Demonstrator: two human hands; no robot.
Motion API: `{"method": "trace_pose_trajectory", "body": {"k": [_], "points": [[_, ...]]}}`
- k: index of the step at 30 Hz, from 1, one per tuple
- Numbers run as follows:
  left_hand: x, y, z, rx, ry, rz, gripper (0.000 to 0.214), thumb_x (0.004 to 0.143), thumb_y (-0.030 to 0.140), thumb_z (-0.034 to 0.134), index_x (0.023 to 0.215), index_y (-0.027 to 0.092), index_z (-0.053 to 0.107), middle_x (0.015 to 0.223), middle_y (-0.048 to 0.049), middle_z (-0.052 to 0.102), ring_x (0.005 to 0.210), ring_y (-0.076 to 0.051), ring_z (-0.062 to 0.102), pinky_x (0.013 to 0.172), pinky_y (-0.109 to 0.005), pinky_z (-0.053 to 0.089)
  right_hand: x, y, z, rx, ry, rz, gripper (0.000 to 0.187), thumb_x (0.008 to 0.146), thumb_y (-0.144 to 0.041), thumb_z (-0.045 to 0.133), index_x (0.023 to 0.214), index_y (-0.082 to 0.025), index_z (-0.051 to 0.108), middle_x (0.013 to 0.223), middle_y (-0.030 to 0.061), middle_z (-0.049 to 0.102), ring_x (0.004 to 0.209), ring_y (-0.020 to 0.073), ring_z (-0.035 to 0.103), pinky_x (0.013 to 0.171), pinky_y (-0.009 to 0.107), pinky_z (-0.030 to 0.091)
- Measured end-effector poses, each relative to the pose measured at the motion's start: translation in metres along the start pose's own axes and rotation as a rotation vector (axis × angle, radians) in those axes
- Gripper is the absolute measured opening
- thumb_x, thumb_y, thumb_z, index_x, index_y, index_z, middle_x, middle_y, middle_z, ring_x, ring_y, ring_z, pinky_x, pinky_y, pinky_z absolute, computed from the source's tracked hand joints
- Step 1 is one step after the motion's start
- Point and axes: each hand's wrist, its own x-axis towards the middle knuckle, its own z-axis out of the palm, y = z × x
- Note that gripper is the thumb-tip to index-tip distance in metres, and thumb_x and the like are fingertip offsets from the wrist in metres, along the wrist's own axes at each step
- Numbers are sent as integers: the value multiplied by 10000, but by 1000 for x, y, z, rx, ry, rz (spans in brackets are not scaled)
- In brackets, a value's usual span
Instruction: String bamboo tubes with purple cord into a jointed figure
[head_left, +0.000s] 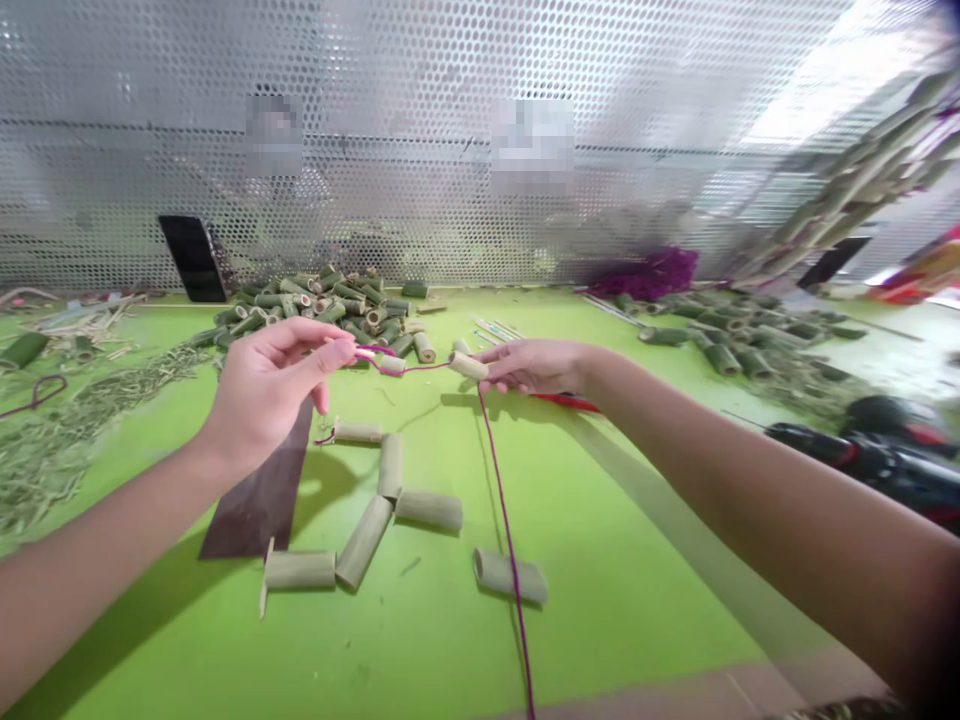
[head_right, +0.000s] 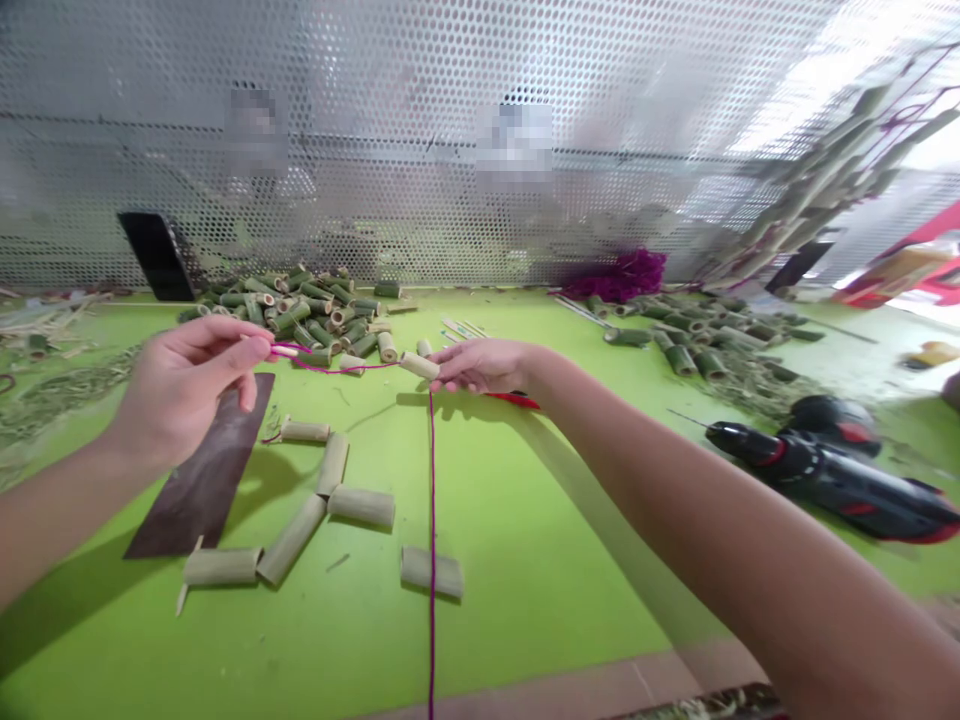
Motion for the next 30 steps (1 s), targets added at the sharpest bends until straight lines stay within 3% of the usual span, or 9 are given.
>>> {"method": "trace_pose_trajectory", "body": {"k": [3,6,8,10,13,17,23,26,30], "points": [[-3,0,5,34,-65,-7,99,772,287,858,829,221,811,674,16,730,422,-82,594,381,-183,500,-5,-4,-4,-183,48,-62,242,771,-253,801,999,-185,756,922,54,742,621,104,566,460,219,387],[-3,1,11,88,-108,-17,119,756,297,866,828,219,812,593,19,695,413,-97,593,361,-183,483,-9,-13,3,-505,283,-128,220,820,-373,763,904,-170,743,838,86,715,675,167,595,573,290,441],[-2,0,14,122,-129,-19,134,753,311,866,833,218,813,588,11,697,411,-109,597,345,-190,471,-15,-22,20,-633,430,-200,236,837,-407,750,882,-177,718,849,91,701,747,198,602,665,321,450],[-3,-2,17,158,-142,-9,134,769,328,854,838,221,812,643,-3,729,418,-110,604,348,-197,483,-24,-30,47,-650,457,-324,278,906,-475,664,981,-209,696,963,72,701,861,211,606,762,332,449],[-4,-5,21,236,-141,15,133,795,354,839,836,231,809,628,11,724,425,-102,605,383,-194,506,-34,-37,93,-571,283,-654,358,969,-534,540,1060,-212,669,1087,61,690,1016,228,611,889,357,454],[-6,-7,24,332,-71,89,130,808,355,827,810,228,797,629,7,727,474,-115,623,409,-202,488,-29,-32,132,-374,26,-755,372,985,-541,532,939,-190,647,925,41,668,919,196,615,884,355,464],[-8,-15,17,451,-11,197,117,842,356,812,819,243,792,804,-5,796,631,-143,694,531,-242,536,-4,-18,133,-83,71,-703,359,972,-493,564,764,-203,533,651,-32,516,629,125,474,677,297,405],[-12,-20,16,470,-89,241,86,859,321,805,829,243,788,836,1,804,715,-160,727,621,-266,575,0,-14,130,-30,-15,-642,322,971,-495,553,844,-199,562,629,-51,449,587,119,418,599,281,350],[-13,-23,21,492,-85,349,38,886,265,777,853,249,779,868,10,805,798,-169,742,715,-288,602,0,-11,128,-71,-114,-618,363,973,-498,557,790,-185,547,632,-40,462,598,111,414,597,275,325]]}}
